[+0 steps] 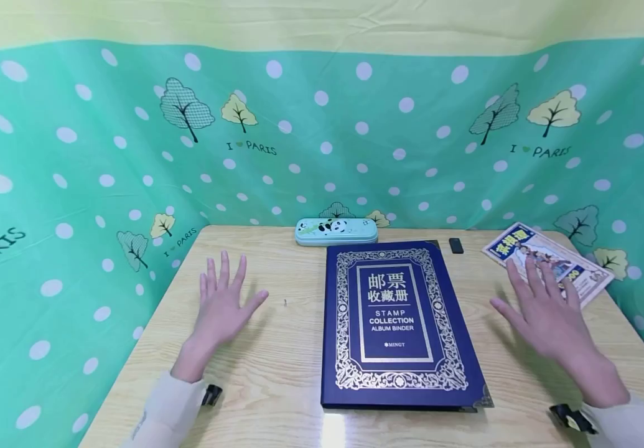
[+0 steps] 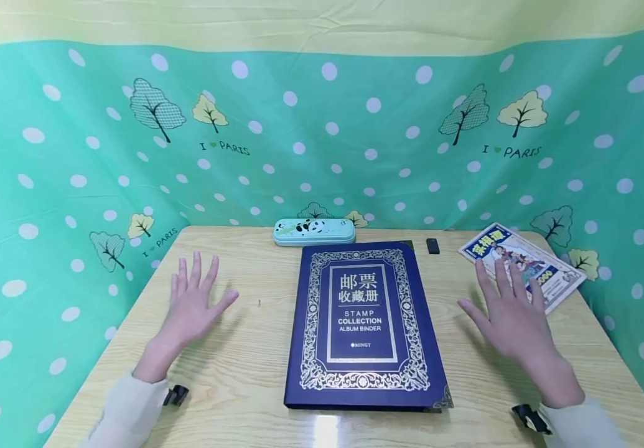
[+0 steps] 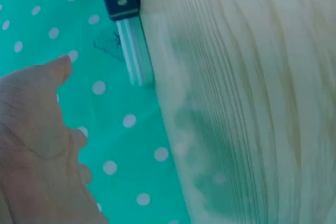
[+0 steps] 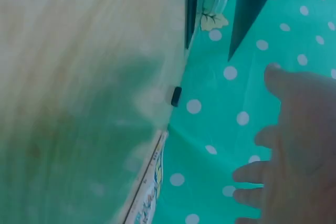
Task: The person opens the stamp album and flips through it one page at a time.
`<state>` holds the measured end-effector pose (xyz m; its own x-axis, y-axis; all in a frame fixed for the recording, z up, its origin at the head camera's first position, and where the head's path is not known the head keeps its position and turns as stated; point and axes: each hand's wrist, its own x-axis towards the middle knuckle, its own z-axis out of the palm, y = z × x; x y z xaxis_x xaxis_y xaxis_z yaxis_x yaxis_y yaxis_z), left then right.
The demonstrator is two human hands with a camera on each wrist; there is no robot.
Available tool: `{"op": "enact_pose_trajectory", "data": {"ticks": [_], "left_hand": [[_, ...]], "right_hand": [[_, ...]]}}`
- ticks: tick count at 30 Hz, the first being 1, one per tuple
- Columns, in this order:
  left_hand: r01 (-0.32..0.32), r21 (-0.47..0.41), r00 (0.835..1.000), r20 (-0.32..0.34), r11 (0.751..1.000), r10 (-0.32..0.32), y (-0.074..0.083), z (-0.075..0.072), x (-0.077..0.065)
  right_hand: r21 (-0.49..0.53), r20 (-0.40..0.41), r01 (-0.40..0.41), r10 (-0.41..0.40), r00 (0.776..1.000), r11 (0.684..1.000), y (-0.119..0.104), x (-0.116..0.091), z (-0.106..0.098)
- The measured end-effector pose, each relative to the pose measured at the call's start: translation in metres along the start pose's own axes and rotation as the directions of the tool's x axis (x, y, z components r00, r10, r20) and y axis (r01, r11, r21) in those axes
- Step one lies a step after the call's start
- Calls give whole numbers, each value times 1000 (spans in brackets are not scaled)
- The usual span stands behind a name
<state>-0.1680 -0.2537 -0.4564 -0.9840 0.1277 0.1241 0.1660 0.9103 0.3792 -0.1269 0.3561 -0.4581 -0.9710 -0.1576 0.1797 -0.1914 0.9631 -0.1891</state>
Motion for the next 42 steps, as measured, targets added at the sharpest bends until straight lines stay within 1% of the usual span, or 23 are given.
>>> {"op": "enact_pose_trajectory", "data": {"ticks": [4, 7, 11, 15, 17, 21, 24, 27, 31, 35, 37, 38, 40, 42], "left_hand": [[-36, -46, 999, -37, 998, 34, 16, 3, -7], [-39, -82, 999, -33, 996, 37, 34, 6, -14], [-41, -138, 999, -3, 990, 41, 59, 10, -25], [-69, -211, 997, 24, 975, 76, 81, 13, -38], [-78, -245, 995, 47, 966, 93, 91, 16, -46], [-85, -301, 986, 112, 950, 123, 111, 23, -60], [-103, -336, 973, 159, 936, 165, 124, 30, -67], [-130, -364, 960, 186, 922, 208, 134, 38, -71], [-181, -377, 940, 206, 908, 273, 144, 46, -75], [-235, -351, 900, 274, 907, 339, 149, 53, -82], [-262, -331, 882, 300, 907, 365, 149, 55, -85], [-273, -323, 875, 308, 906, 374, 150, 56, -86], [-295, -314, 870, 302, 903, 389, 149, 58, -87], [-305, -308, 870, 295, 901, 395, 148, 59, -87]], "right_hand": [[-12, -67, 22, -23, 997, 1000, -7, 1, 1], [36, -109, 35, -31, 994, 999, -15, -1, 2], [150, -136, 35, -14, 991, 988, -25, -6, 6], [242, -132, 12, 21, 991, 970, -35, -9, 9], [292, -123, 6, 32, 992, 957, -40, -11, 9], [399, -113, 13, 35, 993, 917, -49, -14, 8], [461, -116, 27, 30, 993, 887, -54, -15, 9], [523, -96, 24, 32, 995, 852, -59, -15, 10], [616, -18, -9, 25, 1000, 788, -64, -16, 14], [667, 59, -49, 13, 998, 743, -69, -17, 17], [674, 70, -54, 9, 998, 737, -71, -18, 18], [676, 69, -52, 7, 998, 735, -71, -19, 18], [691, 64, -46, 2, 998, 721, -72, -19, 19], [712, 60, -41, -3, 998, 701, -72, -18, 20]]}}
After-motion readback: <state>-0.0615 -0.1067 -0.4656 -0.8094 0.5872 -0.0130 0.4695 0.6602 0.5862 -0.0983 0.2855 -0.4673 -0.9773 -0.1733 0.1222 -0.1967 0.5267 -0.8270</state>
